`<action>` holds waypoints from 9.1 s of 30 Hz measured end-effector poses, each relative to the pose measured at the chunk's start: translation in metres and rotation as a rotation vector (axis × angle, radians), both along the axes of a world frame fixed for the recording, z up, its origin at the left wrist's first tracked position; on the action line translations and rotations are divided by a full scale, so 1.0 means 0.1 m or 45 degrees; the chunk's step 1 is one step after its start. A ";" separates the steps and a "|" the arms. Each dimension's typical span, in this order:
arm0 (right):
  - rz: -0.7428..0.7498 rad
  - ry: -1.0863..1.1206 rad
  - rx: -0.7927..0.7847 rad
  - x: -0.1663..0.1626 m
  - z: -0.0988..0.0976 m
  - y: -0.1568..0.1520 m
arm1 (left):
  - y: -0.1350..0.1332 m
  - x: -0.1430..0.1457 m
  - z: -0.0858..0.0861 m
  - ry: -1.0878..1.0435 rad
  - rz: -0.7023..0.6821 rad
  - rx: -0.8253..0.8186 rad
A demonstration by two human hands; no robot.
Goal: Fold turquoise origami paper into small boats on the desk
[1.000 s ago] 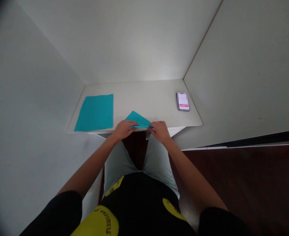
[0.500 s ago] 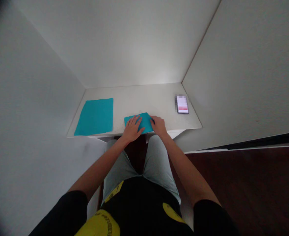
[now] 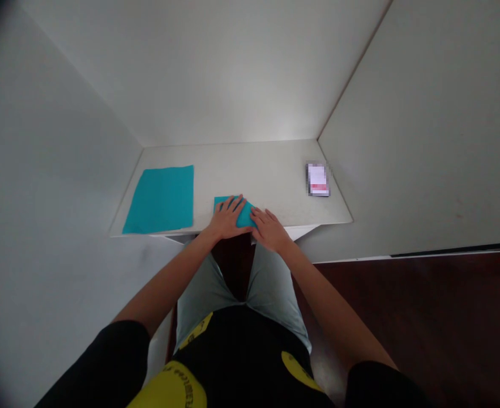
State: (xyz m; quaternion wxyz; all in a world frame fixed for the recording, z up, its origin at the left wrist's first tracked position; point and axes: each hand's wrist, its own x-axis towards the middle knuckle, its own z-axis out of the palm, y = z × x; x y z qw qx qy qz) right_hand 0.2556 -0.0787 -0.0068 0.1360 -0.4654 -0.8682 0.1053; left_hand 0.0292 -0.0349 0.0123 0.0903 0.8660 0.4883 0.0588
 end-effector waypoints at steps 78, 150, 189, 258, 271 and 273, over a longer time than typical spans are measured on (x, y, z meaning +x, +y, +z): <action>-0.337 -0.056 0.082 0.28 -0.08 -0.11 | 0.03 -0.11 -0.04 -0.167 -0.018 0.049; -0.163 0.066 0.070 0.10 -0.08 -0.15 | -0.47 -0.33 -0.12 -0.087 0.024 0.135; -0.564 0.611 -0.318 0.26 0.03 0.48 | -0.27 0.22 0.05 -0.260 -0.043 0.046; -0.288 0.030 0.054 0.11 0.10 0.06 | -0.01 -0.78 -0.01 -0.388 0.083 -0.079; 0.013 -0.106 -0.205 0.34 0.38 1.03 | 0.42 -0.74 -0.01 -0.307 0.317 -0.313; 0.056 -0.156 -0.209 0.35 0.38 1.11 | 0.42 -0.74 -0.02 -0.354 0.333 -0.358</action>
